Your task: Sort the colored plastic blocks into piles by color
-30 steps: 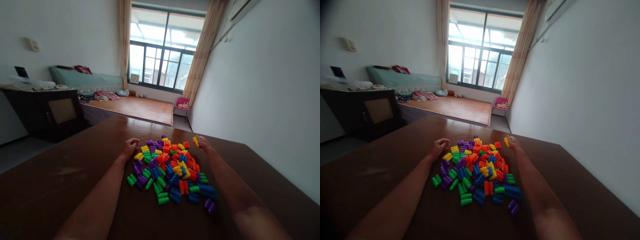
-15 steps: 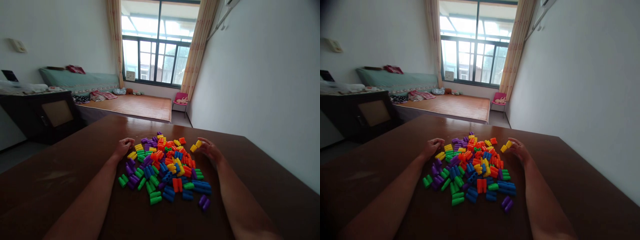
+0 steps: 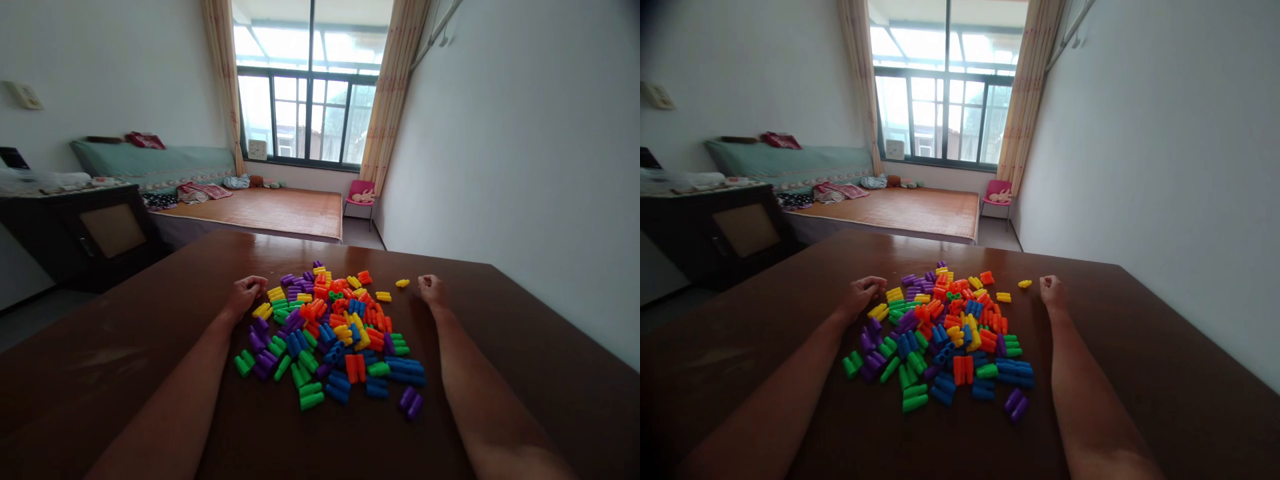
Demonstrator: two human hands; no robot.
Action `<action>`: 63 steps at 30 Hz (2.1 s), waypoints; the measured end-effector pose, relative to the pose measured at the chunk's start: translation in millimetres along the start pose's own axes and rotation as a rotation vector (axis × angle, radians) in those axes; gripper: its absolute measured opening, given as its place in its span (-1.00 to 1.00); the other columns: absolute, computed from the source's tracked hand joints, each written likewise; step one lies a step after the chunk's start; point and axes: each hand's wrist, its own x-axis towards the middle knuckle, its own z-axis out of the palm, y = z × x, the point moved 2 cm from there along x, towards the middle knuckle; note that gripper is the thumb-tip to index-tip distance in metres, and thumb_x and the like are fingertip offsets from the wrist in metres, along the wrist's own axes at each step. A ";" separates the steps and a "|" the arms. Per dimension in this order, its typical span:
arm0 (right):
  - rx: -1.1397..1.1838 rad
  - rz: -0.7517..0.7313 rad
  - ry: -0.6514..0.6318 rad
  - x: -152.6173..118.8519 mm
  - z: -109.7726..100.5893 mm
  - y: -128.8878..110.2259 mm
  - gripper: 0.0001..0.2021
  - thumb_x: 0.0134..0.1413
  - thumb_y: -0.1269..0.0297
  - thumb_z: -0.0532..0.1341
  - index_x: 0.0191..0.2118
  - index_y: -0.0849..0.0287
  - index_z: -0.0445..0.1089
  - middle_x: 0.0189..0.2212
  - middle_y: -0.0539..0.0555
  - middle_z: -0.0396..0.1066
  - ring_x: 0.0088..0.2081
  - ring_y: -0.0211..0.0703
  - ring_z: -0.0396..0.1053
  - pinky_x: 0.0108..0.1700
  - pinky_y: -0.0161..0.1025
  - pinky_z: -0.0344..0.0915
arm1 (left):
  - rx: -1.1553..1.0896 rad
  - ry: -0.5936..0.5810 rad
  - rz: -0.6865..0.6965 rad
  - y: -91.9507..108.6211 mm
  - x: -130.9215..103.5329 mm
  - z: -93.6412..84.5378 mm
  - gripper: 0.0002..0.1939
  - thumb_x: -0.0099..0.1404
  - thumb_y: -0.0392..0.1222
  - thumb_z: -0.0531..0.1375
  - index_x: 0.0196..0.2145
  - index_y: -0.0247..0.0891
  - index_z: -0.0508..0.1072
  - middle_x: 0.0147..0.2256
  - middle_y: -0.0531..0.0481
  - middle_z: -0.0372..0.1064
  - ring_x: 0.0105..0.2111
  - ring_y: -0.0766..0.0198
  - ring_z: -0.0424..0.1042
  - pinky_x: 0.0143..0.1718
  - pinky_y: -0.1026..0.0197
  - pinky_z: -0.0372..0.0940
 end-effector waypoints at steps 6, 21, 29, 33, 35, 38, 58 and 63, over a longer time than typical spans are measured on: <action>-0.095 -0.272 -0.138 -12.2 13.8 -20.9 -0.65 0.04 0.03 0.19 -0.14 0.15 0.44 -0.15 0.17 0.46 -0.36 -0.18 0.40 -0.17 -0.18 0.34 | 0.015 0.005 -0.008 5.1 -2.1 1.2 -0.73 -0.09 -0.07 0.29 -0.42 -0.29 0.55 -0.39 -0.06 0.52 -0.40 0.24 0.47 -0.45 0.30 0.31; -0.201 -0.319 0.064 -6.6 21.7 -15.2 -0.73 0.05 0.30 0.13 -0.15 0.21 0.45 -0.15 0.24 0.38 -0.11 0.00 0.34 0.03 -0.06 0.23 | 0.027 0.002 -0.021 4.5 -2.1 0.5 -0.72 -0.10 -0.08 0.27 -0.41 -0.29 0.54 -0.41 -0.04 0.52 -0.40 0.23 0.47 -0.45 0.30 0.29; -0.150 -0.353 -0.073 -9.2 30.7 -14.3 -0.75 -0.04 0.47 0.08 -0.25 0.14 0.44 -0.18 0.16 0.44 -0.11 -0.05 0.36 0.06 -0.08 0.26 | 0.036 0.005 0.000 4.8 -2.5 0.5 -0.73 -0.10 -0.06 0.29 -0.43 -0.28 0.55 -0.43 -0.05 0.52 -0.41 0.23 0.47 -0.45 0.29 0.32; -0.117 -0.377 -0.043 -8.9 22.2 -27.4 -0.68 -0.04 0.50 0.08 -0.17 0.19 0.46 -0.04 0.19 0.42 0.04 -0.01 0.32 0.17 -0.01 0.16 | 0.028 0.001 0.005 3.3 -1.8 0.3 -0.70 -0.10 -0.03 0.30 -0.41 -0.28 0.55 -0.42 -0.05 0.53 -0.40 0.21 0.48 -0.47 0.30 0.32; -0.042 -0.399 -0.106 -13.3 16.2 -43.7 -0.69 -0.02 0.43 0.13 -0.13 0.17 0.47 -0.04 0.18 0.42 0.02 -0.01 0.34 0.13 -0.01 0.20 | 0.023 0.000 0.008 2.8 -1.4 0.1 -0.69 -0.10 -0.03 0.30 -0.41 -0.29 0.56 -0.40 -0.06 0.53 -0.39 0.21 0.48 -0.47 0.30 0.32; 0.151 -0.409 -0.514 -26.7 13.6 -71.2 -0.68 -0.12 0.29 0.29 -0.15 0.11 0.50 -0.13 0.11 0.48 -0.12 -0.05 0.41 -0.06 -0.15 0.35 | 0.024 -0.001 0.004 2.4 -1.1 -0.1 -0.69 -0.09 -0.04 0.29 -0.40 -0.29 0.56 -0.39 -0.06 0.53 -0.41 0.24 0.47 -0.46 0.30 0.31; -0.215 -0.219 -0.002 3.6 4.3 5.7 -0.72 -0.03 0.38 0.14 -0.18 0.16 0.49 -0.17 0.18 0.51 -0.13 0.01 0.44 0.01 -0.09 0.29 | 0.033 -0.002 -0.017 2.6 -0.9 -0.3 -0.74 -0.09 -0.11 0.25 -0.41 -0.28 0.55 -0.41 -0.04 0.52 -0.40 0.25 0.47 -0.44 0.31 0.31; -0.259 -0.284 0.016 6.4 5.2 8.0 -0.58 -0.12 0.53 0.05 -0.12 0.26 0.49 -0.06 0.25 0.46 0.02 0.02 0.37 0.13 -0.07 0.22 | 0.048 -0.005 -0.008 1.5 0.1 -1.3 -0.71 -0.08 -0.07 0.28 -0.40 -0.28 0.55 -0.40 -0.06 0.53 -0.39 0.21 0.48 -0.45 0.29 0.32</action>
